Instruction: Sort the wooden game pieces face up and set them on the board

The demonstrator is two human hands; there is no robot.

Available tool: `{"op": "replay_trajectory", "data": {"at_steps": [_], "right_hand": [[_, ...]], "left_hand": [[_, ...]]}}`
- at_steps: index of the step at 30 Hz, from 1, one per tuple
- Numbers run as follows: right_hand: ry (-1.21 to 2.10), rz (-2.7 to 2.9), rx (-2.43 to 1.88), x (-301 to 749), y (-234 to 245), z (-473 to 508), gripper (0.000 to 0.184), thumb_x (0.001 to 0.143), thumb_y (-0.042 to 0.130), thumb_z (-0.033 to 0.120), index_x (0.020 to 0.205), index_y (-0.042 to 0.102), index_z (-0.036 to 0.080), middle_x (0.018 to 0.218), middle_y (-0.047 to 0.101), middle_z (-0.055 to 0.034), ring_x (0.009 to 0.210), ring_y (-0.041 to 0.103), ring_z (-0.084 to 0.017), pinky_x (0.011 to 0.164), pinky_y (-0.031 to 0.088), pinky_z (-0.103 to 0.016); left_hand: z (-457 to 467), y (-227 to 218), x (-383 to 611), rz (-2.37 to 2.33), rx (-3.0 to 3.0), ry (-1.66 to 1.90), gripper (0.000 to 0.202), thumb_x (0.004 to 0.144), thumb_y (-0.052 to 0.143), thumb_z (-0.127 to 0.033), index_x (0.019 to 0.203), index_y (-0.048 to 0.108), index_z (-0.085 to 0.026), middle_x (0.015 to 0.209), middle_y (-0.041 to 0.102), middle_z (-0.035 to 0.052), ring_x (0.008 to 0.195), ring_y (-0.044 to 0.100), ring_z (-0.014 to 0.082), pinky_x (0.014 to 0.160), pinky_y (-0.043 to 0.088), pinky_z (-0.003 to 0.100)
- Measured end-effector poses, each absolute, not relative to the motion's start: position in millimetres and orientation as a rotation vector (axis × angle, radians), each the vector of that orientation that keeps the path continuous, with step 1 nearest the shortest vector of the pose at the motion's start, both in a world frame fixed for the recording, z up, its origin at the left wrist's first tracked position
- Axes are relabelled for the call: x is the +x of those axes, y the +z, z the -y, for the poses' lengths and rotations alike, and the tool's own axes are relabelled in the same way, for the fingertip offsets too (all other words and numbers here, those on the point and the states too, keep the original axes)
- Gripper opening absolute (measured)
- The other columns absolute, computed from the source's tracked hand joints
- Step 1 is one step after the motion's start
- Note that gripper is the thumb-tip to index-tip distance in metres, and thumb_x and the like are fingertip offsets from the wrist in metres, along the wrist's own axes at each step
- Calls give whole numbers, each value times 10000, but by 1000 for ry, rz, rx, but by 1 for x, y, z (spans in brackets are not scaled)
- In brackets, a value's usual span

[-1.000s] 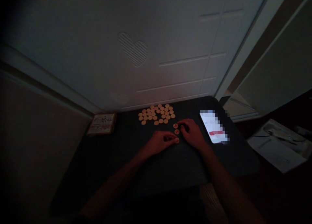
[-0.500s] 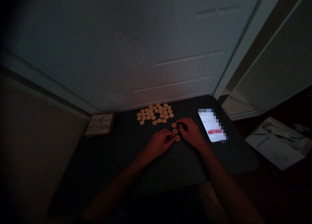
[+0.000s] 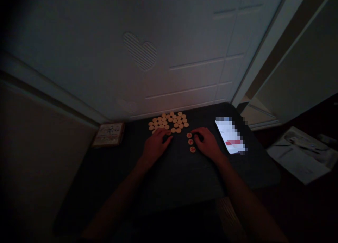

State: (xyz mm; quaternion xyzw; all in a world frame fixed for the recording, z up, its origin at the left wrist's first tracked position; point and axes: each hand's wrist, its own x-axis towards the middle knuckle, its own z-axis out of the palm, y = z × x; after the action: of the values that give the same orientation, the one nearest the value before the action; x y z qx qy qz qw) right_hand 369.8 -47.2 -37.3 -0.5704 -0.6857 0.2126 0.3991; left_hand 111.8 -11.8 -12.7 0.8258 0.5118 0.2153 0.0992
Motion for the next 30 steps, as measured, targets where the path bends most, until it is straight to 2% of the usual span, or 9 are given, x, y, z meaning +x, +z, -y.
{"op": "replay_trajectory", "data": {"at_steps": [5, 8, 15, 24, 30], "right_hand": [[540, 1737, -1449, 369, -36, 48, 249, 926, 542, 227, 1110, 708, 246, 1106, 726, -70, 1029, 644, -249, 872, 522, -413], [545, 1735, -1451, 370, -37, 48, 247, 919, 549, 220, 1108, 706, 246, 1107, 726, -66, 1028, 645, -245, 866, 523, -406], [536, 1745, -1447, 370, -40, 47, 241, 919, 553, 219, 1103, 706, 252, 1108, 725, -67, 1023, 645, -245, 874, 523, -415], [521, 1740, -1442, 370, -42, 46, 236, 908, 565, 226, 1090, 713, 254, 1086, 732, -65, 1011, 656, -248, 855, 526, -406], [521, 1747, -1434, 369, -40, 47, 239, 912, 559, 211, 1091, 713, 249, 1077, 733, -64, 1015, 652, -242, 884, 517, -410]], "left_hand": [[4, -23, 101, -1546, 2476, 644, 220, 988, 581, -340, 1136, 719, -254, 1131, 697, 52, 975, 673, 200, 849, 560, 322], [6, -24, 96, -1548, 2507, 623, 215, 992, 574, -358, 1070, 745, -253, 1152, 716, 47, 986, 688, 208, 836, 562, 330], [25, -18, 89, -1402, 2493, 521, 178, 974, 602, -359, 1060, 740, -286, 1152, 768, 9, 1050, 719, 219, 904, 561, 361], [46, -13, 91, -1122, 2642, 368, 239, 988, 538, -288, 1157, 705, -262, 1248, 735, 44, 1068, 708, 224, 983, 519, 384], [43, -17, 93, -1191, 2672, 348, 297, 1006, 513, -310, 1216, 695, -203, 1075, 781, 105, 965, 726, 248, 925, 532, 404]]}}
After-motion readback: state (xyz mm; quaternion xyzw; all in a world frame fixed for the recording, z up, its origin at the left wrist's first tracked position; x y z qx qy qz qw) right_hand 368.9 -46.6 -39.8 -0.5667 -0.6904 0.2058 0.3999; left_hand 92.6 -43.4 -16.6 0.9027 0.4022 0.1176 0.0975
